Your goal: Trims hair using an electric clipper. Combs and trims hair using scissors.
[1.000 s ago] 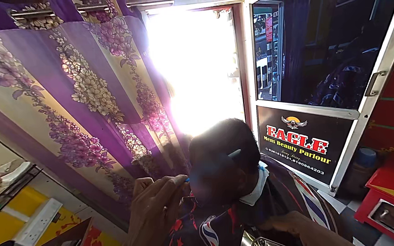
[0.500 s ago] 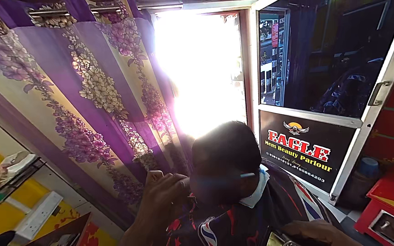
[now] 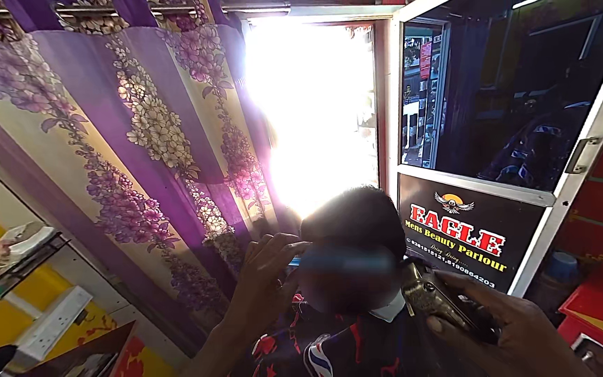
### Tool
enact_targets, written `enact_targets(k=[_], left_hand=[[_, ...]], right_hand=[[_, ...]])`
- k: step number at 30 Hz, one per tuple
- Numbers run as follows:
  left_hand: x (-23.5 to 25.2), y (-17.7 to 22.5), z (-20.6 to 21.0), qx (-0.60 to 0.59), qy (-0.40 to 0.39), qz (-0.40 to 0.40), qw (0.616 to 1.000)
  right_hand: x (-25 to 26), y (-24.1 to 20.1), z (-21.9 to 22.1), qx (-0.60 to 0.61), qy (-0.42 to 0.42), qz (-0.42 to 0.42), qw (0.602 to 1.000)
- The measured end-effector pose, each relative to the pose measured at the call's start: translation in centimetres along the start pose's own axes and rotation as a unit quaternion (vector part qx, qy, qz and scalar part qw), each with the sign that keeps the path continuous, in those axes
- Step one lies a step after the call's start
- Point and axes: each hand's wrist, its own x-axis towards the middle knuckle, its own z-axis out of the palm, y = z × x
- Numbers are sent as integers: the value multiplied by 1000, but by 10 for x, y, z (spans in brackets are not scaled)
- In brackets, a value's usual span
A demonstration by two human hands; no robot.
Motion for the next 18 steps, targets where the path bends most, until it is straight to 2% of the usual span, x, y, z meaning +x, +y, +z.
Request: enact_targets(k=[3,8,18], left_hand=[[1,-1,7,40,59,44,997],[-3,-2,14,86,118,99,984],[-4,-2,16,94,142,122,978]], right_hand=[[9,7,11,-64,46,-3,997],[20,13,17,-37,22,28,999],[34,-1,30,-43,-1,44,998]])
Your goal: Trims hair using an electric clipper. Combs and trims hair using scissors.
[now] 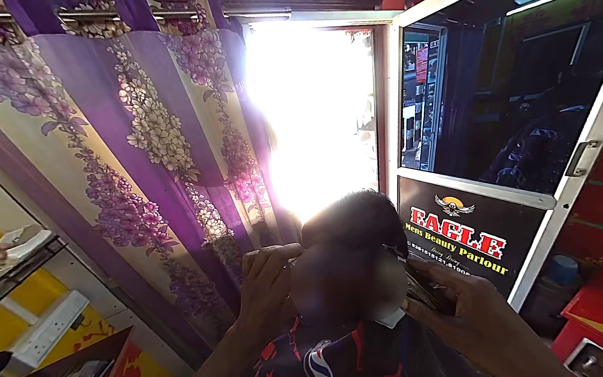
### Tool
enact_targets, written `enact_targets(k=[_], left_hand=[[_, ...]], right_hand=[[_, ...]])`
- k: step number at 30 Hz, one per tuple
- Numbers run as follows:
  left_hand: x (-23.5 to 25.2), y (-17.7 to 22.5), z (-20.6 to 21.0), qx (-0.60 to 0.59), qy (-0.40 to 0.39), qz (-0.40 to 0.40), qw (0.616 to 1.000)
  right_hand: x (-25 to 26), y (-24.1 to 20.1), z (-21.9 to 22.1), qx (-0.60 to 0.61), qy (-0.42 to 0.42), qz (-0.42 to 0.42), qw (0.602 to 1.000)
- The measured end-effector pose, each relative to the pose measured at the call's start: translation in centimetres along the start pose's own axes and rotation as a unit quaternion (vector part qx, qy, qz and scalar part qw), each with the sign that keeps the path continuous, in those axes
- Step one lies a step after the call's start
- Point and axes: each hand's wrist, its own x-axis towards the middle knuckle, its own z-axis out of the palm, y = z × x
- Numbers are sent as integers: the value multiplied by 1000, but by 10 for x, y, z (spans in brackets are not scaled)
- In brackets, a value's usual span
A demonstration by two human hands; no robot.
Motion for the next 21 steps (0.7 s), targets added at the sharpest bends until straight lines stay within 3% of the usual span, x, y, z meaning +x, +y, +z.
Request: enact_targets(k=[5,8,12,16,21], left_hand=[[-4,1,1,-17,22,-7,1000],[0,7,-4,-61,64,-71,994],[4,3,-14,-85,14,-104,991],[4,0,-11,-60,-89,-76,991],[-5,4,-2,-47,-118,-45,991]], right_hand=[[2,-13,17,-16,16,-111,994],[-9,-21,21,21,-64,-165,984],[-30,-32,13,62,-219,-118,966],[-44,-23,9,71,-230,-96,966],[-51,-12,-3,99,-215,-87,968]])
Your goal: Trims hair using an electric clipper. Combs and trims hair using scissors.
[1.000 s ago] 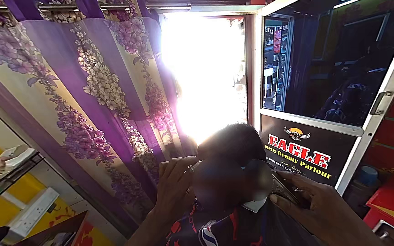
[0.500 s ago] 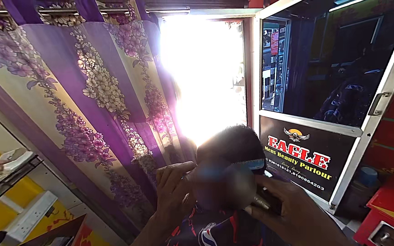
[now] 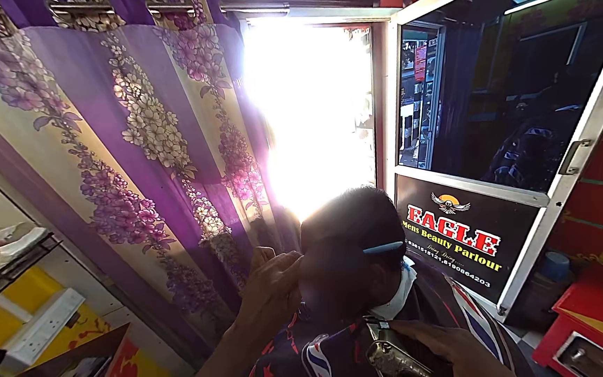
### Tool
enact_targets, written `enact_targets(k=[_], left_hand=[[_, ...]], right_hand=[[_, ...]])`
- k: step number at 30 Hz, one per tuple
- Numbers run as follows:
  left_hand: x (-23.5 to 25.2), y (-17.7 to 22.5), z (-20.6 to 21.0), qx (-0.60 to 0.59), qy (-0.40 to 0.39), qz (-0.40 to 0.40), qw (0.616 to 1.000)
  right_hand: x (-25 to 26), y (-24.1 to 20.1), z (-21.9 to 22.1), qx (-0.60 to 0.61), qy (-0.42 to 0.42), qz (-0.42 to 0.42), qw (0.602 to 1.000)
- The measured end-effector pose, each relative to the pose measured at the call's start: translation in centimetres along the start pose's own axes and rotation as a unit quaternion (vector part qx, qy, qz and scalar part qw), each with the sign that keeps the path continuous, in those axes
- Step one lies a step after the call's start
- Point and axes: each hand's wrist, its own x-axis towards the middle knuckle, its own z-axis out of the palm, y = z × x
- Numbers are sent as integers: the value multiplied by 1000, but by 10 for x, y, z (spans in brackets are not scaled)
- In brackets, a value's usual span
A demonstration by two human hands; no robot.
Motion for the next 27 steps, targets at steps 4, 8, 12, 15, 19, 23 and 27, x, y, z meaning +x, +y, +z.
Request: enact_targets(k=[4,8,12,15,19,23,27], left_hand=[[-12,2,7,32,-13,63,997],[-31,-6,1,2,51,92,995],[-39,-22,-3,-54,52,-1,997],[-38,-32,-1,-93,5,-44,995],[-28,-31,0,-148,-23,-88,985],[-17,-30,0,-124,23,-66,990],[-10,-28,3,-83,75,-43,993]], right_hand=[[-11,6,-9,22,-8,-10,1000],[-21,9,-19,49,-19,-24,998],[-29,11,-28,53,-14,-20,998],[-28,6,-32,48,8,-3,999],[-18,-9,-34,34,61,26,997],[-4,-19,-28,-36,137,68,987],[13,-11,-17,-116,202,86,969]])
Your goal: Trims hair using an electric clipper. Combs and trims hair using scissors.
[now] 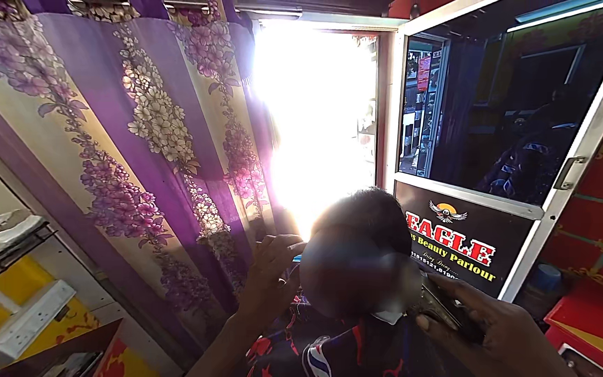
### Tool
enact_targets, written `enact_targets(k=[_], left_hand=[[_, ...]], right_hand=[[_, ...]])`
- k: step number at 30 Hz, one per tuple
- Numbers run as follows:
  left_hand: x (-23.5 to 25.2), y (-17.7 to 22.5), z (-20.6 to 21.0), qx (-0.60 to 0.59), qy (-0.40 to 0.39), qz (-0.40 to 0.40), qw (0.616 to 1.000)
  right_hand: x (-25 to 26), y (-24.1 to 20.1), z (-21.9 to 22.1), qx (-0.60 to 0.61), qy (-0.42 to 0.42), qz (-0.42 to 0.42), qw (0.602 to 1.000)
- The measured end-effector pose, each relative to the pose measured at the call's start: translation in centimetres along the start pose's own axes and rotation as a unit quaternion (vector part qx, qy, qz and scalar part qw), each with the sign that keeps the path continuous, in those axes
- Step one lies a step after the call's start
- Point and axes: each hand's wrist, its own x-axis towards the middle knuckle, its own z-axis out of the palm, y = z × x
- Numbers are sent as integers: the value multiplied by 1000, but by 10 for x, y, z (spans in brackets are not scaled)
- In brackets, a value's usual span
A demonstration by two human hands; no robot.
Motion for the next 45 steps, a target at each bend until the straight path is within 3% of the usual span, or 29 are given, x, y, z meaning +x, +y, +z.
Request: enact_targets(k=[13,16,19,22,26,34,39,42,45], left_hand=[[-1,-7,7,29,57,50,997],[0,-6,7,29,64,69,995],[-2,-3,7,16,94,65,993],[-4,3,2,-15,118,8,993],[-4,0,-7,-27,51,-5,998],[-5,2,-1,33,-70,33,996],[-20,0,-8,2,-57,110,992],[-26,-8,-23,6,-17,68,998],[-22,-23,-34,37,-31,28,998]], right_hand=[[26,-8,27,-29,29,28,999],[31,-19,37,-37,34,4,999],[33,-29,52,-23,37,-80,996],[19,-38,52,49,-85,-122,988],[-7,-34,51,106,-229,-91,963],[-34,-10,37,131,-210,-42,968],[-47,8,22,189,-230,-46,953],[-58,16,14,192,-249,-46,948],[-68,21,14,187,-257,-34,948]])
